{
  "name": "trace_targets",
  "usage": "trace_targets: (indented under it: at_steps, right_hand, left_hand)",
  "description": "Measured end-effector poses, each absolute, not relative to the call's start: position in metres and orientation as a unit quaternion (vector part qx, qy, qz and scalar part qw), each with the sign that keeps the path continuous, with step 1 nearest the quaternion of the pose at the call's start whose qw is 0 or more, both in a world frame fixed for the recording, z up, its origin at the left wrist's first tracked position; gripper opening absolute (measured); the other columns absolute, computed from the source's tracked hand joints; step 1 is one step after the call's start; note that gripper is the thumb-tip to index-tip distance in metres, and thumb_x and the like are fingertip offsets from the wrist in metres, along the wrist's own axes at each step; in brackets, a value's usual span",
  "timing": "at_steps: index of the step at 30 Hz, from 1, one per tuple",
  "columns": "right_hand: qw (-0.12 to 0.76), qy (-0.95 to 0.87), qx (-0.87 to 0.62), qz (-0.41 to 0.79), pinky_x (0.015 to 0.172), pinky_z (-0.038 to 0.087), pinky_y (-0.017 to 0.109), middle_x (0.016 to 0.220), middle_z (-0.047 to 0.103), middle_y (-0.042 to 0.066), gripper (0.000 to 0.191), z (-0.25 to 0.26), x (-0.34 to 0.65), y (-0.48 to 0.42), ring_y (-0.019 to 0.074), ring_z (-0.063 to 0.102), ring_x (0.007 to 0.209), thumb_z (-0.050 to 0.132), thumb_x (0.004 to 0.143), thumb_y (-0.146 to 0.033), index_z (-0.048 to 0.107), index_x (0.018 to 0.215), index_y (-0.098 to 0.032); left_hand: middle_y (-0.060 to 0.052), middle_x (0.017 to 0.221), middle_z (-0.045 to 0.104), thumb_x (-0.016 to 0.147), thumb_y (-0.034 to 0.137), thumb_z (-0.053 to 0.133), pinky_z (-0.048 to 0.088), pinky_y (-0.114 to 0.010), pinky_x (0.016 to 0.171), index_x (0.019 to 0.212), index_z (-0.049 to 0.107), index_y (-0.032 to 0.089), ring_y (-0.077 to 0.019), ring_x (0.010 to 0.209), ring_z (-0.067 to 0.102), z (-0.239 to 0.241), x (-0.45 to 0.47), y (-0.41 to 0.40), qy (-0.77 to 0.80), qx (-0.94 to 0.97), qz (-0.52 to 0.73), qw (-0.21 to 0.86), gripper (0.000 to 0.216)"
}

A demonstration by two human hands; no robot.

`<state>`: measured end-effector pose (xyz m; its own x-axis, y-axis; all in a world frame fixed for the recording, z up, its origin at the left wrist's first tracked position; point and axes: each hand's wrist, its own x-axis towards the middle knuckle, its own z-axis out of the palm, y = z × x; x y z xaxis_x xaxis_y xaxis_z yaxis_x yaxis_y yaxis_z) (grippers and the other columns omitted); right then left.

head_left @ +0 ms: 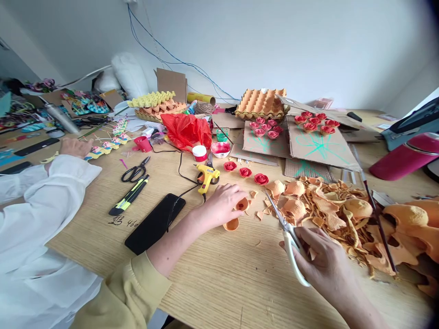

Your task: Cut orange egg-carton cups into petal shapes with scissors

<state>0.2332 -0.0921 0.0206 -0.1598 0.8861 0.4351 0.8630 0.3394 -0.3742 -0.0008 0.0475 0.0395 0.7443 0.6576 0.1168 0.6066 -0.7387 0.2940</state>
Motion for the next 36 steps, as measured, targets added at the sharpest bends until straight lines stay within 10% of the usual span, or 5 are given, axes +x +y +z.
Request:
trace_targets:
  at_steps: [36]
  right_hand:
    - [0.290,-0.759,-0.582,0.020,0.056,0.039,0.026,0.054,0.049,-0.004,0.033,0.019,0.233,-0.093,0.0136,0.046,0.052,0.056,0.094,-0.038,0.047,0.065,-0.023]
  left_hand:
    - [-0.009,0.110,0.061,0.076,0.030,0.079,0.049,-0.044,0.095,0.106,0.068,0.018,-0.0260,0.104,0.061,0.035,-0.042,0.082,0.445,0.872,0.158,0.127,0.035]
